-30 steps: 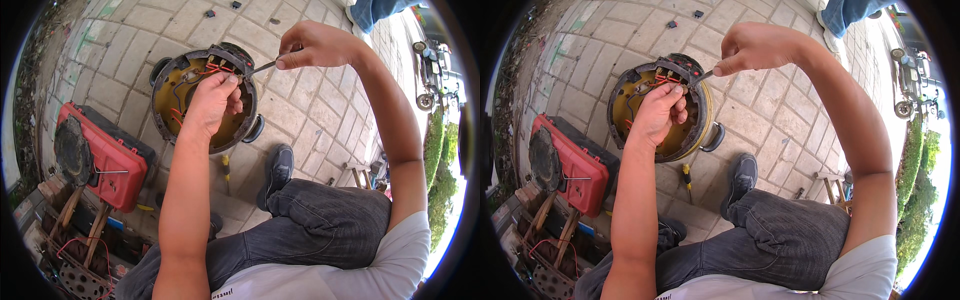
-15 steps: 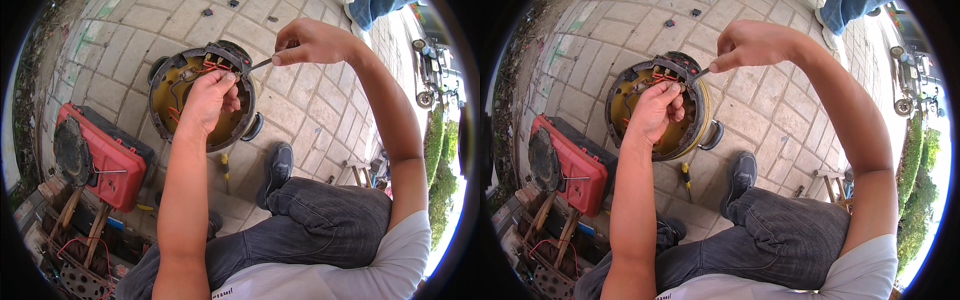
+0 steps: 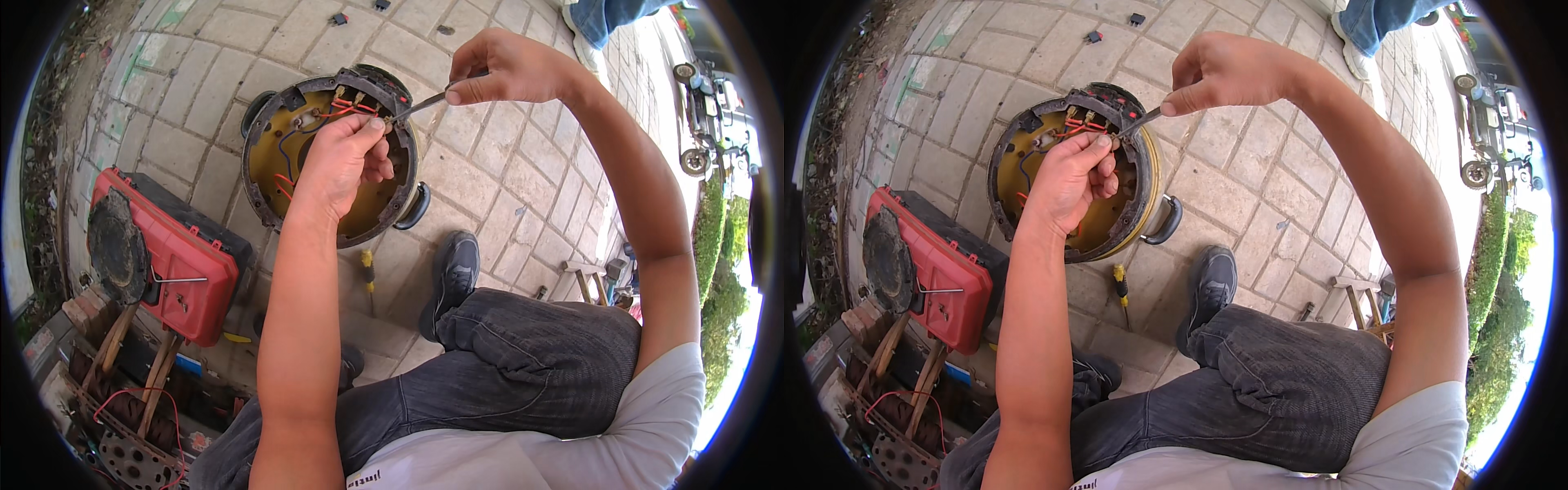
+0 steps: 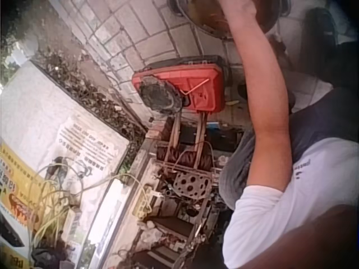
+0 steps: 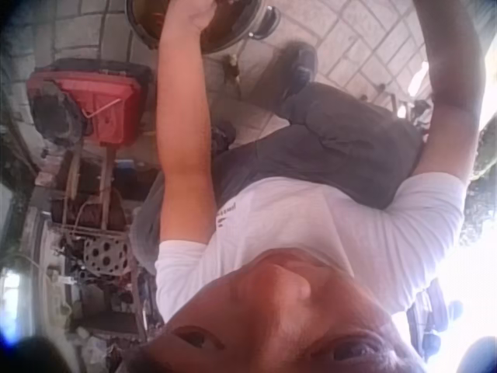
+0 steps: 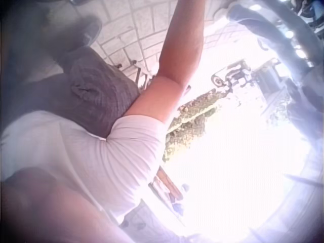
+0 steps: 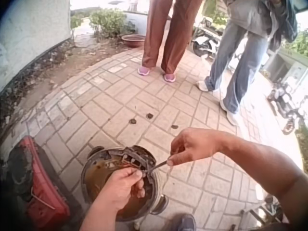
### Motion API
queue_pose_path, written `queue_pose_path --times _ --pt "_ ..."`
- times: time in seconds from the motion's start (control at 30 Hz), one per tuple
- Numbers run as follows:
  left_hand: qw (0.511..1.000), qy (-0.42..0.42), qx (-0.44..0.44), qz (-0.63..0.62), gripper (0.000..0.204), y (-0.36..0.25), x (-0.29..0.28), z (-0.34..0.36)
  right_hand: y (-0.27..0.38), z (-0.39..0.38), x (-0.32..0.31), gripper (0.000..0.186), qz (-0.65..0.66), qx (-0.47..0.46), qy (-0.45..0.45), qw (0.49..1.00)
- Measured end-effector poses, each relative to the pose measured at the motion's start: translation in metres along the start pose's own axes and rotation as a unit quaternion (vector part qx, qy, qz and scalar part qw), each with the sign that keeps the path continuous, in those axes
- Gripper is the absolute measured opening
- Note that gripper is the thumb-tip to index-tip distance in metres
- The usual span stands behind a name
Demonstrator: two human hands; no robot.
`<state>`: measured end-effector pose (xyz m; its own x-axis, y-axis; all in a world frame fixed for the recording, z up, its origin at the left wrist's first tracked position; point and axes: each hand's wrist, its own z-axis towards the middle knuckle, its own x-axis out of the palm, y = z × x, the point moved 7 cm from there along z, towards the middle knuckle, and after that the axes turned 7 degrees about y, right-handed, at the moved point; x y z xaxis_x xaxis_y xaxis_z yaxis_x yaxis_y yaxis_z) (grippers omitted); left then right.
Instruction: The person sits on a tiled floor and uses pliers and a screwdriver to adjust wires and components inside a circular yellow device. They then place a black cover over the device and secure it with screws.
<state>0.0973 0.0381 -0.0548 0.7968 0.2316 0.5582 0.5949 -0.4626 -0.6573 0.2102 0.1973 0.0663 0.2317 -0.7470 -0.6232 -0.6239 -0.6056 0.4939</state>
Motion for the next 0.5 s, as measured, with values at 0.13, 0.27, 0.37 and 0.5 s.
queue_pose_path --times 0.13,0.27,0.37,0.5 --pt "1.000 0.006 -0.011 -0.013 0.018 -0.002 0.003 -0.002 0.003 -0.002 -0.001 0.045 -0.022 -0.012 -0.003 1.000" --pt "1.000 0.005 -0.008 -0.015 0.022 -0.001 0.002 -0.001 0.010 -0.004 -0.004 0.048 -0.055 -0.007 0.008 0.998" --pt "1.000 0.004 -0.002 -0.005 0.023 -0.002 0.002 -0.002 0.010 -0.002 -0.007 0.050 -0.065 0.052 0.013 0.996" --pt "1.000 -0.003 0.002 0.004 0.024 -0.004 0.006 -0.002 0.011 -0.003 -0.013 0.052 -0.060 0.076 0.028 0.995"
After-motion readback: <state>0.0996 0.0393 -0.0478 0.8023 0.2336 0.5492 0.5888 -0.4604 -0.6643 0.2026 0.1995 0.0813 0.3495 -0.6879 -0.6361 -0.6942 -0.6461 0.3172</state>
